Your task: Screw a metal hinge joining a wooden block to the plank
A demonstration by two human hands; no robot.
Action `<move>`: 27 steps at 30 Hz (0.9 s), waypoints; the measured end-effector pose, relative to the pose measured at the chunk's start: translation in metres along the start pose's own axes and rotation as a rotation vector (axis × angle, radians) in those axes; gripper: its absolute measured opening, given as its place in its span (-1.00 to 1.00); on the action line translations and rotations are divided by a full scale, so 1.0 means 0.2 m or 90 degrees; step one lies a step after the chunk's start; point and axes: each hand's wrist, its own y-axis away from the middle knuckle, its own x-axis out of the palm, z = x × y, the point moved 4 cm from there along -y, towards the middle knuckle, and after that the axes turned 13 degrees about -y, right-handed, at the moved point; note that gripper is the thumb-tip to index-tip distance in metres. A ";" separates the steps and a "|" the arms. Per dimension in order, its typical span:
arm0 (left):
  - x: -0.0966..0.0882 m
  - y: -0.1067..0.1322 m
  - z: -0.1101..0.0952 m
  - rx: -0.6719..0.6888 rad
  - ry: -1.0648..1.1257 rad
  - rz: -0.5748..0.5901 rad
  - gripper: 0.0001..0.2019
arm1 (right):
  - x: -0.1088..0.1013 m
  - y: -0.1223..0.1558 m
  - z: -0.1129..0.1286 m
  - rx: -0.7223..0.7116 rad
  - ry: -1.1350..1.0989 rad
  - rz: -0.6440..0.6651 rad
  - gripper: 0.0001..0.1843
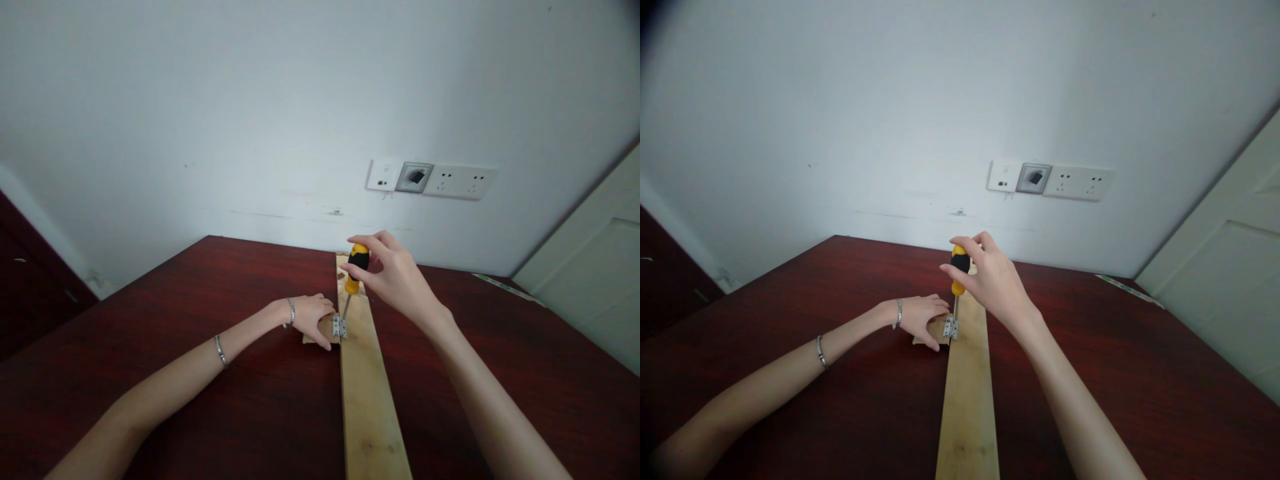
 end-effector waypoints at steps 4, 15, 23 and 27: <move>-0.01 -0.03 0.00 0.015 -0.023 0.021 -0.27 | 0.00 -0.01 0.00 -0.015 -0.016 -0.009 -0.59; -0.08 -0.03 -0.03 0.023 -0.096 0.029 -0.39 | 0.01 -0.01 0.00 -0.032 -0.052 0.012 -0.49; -0.05 -0.03 -0.01 0.020 -0.093 0.021 -0.43 | -0.01 0.00 0.00 -0.033 -0.048 0.015 -0.48; -0.05 -0.03 -0.01 0.020 -0.075 0.006 -0.43 | -0.01 0.01 0.00 -0.022 -0.036 -0.007 -0.55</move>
